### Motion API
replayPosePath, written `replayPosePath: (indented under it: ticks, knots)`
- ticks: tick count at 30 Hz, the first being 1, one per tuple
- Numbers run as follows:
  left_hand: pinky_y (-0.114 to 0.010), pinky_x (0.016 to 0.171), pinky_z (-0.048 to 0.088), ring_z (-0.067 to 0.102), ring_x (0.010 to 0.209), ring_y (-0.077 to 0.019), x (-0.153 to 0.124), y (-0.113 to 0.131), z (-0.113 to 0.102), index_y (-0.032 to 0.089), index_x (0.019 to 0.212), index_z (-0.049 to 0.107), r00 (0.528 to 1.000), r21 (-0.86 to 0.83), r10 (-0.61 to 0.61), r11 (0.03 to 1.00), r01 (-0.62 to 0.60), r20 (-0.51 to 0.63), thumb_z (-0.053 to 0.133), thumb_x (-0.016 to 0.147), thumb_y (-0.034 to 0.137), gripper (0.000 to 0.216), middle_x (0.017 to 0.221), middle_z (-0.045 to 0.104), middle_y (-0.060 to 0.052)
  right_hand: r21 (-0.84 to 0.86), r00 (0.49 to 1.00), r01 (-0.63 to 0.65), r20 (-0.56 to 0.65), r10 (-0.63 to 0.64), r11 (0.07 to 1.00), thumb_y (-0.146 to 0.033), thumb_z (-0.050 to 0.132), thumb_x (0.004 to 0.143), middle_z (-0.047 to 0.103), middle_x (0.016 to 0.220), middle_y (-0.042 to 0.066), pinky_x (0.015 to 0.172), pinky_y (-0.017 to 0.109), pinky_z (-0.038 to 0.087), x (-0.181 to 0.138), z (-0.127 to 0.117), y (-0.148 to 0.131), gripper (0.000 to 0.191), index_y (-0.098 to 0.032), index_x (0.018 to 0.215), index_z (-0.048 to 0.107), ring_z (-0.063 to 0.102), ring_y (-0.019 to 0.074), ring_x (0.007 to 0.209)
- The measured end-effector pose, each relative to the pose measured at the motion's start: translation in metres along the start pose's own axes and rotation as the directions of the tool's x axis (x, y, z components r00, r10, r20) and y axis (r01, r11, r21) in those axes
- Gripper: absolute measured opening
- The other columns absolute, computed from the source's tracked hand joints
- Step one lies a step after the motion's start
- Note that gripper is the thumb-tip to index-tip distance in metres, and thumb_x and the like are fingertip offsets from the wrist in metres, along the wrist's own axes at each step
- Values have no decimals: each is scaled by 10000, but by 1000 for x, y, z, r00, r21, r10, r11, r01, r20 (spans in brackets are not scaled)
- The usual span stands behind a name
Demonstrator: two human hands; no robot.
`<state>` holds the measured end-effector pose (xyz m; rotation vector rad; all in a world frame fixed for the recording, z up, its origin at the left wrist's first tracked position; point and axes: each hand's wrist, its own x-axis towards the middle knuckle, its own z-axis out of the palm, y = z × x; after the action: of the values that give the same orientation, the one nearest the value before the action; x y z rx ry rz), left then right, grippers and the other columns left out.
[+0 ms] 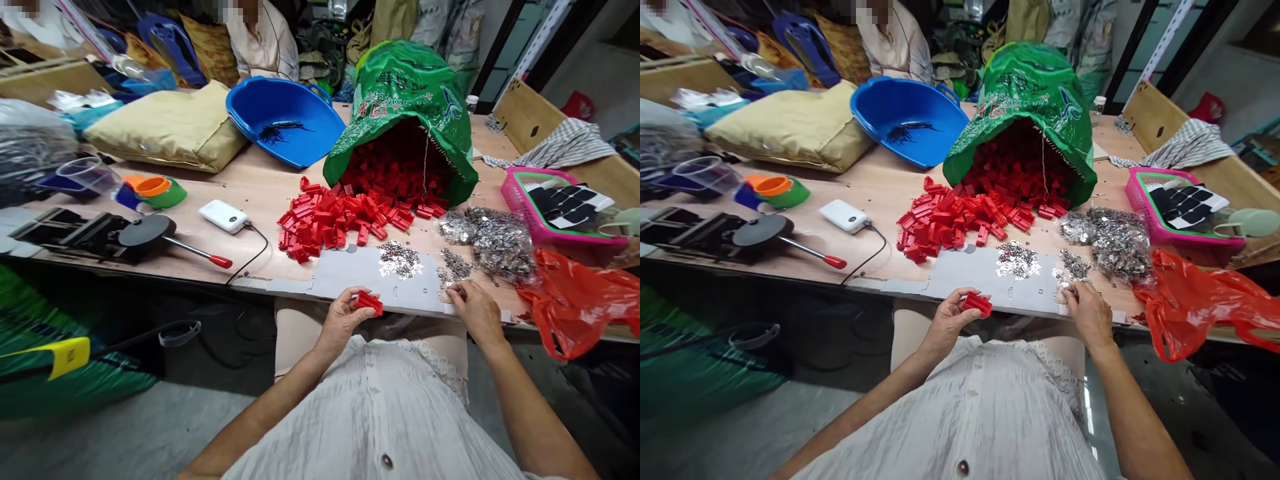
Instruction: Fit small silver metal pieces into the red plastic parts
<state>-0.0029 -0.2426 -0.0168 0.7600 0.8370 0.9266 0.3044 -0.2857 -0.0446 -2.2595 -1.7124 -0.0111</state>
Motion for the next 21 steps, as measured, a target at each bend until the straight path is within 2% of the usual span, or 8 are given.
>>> replayPosePath:
  ticks: [5, 11, 16, 21]
  knots:
    - [-307, 802, 541, 708, 843, -181, 0, 3, 0, 169, 993, 619, 999, 30, 41, 999, -40, -23, 827, 651, 218, 403, 1002, 756, -79, 32, 999, 19, -35, -18, 999, -408, 509, 891, 680, 818, 51, 586, 299, 335, -1, -8, 0, 209, -233, 830, 606, 607, 221, 731]
    - [-315, 839, 534, 706, 897, -191, 4, 5, 0, 176, 996, 620, 996, 47, 80, 996, -78, -44, 821, 663, 223, 391, 1005, 757, -75, 66, 999, -44, -29, 46, 997, -361, 525, 869, 695, 790, 34, 562, 284, 315, 3, -19, -7, 150, -243, 906, 611, 599, 205, 668]
    - [-318, 843, 539, 707, 900, -190, 6, 5, 1, 174, 992, 617, 995, 38, 89, 995, -87, -37, 826, 655, 227, 401, 998, 758, -70, 69, 999, -6, -49, 10, 998, -291, 507, 838, 678, 847, 38, 580, 286, 334, 13, -12, -7, 109, -229, 882, 585, 594, 207, 724]
    - [-337, 856, 544, 708, 893, -193, 5, 6, 3, 174, 990, 617, 992, 66, 112, 992, -109, -51, 829, 651, 231, 404, 1005, 759, -69, 174, 998, 44, -53, -35, 984, -254, 503, 819, 666, 912, 63, 695, 309, 417, 20, -7, -1, 127, -214, 905, 587, 607, 221, 823]
